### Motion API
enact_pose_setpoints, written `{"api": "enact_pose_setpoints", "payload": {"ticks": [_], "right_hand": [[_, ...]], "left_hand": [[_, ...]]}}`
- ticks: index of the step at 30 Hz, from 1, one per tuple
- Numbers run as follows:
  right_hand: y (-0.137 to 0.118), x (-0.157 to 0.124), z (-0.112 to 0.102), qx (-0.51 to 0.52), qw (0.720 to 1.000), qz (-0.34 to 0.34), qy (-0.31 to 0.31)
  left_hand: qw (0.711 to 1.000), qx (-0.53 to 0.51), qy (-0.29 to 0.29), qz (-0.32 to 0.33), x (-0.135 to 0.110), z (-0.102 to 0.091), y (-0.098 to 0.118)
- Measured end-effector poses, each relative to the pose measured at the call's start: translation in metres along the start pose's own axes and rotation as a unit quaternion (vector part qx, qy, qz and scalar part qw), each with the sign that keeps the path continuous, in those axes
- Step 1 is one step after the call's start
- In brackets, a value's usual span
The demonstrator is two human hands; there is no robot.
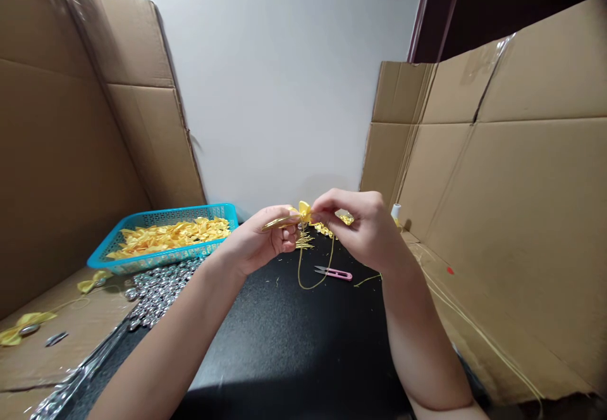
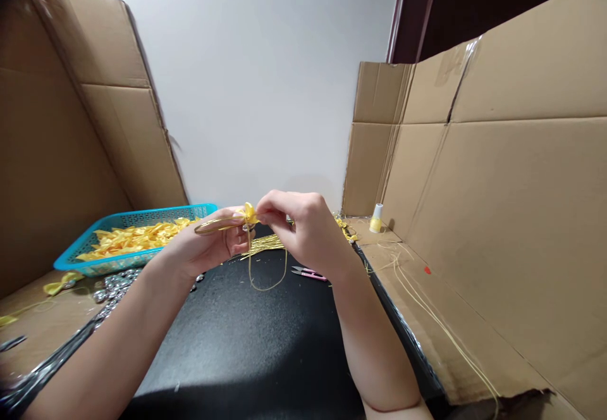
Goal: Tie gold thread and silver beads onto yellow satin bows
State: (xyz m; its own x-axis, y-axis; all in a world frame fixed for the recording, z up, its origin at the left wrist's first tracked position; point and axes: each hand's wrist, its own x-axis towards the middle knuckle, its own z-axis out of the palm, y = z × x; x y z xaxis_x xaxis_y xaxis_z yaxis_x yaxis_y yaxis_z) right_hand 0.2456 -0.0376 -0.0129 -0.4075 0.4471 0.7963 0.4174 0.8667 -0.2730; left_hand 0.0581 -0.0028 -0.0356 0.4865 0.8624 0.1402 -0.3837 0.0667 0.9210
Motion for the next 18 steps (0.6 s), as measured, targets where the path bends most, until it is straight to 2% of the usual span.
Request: {"api": "enact_pose_setpoints", "payload": {"ticks": [8,18], "right_hand": [[-0.0025,-0.0011,-0.0003,-0.079,0.996,-0.026,-0.003],[0.0028,0.0035,0.0038,0.042,0.999,0.015,0.011]], "left_hand": [[1.0,0.0,0.008,-0.007,0.0026,0.0009,-0.0015],[1.0,-0.017,-0.001,0.001,0.0014,0.0038,-0.0002]]}}
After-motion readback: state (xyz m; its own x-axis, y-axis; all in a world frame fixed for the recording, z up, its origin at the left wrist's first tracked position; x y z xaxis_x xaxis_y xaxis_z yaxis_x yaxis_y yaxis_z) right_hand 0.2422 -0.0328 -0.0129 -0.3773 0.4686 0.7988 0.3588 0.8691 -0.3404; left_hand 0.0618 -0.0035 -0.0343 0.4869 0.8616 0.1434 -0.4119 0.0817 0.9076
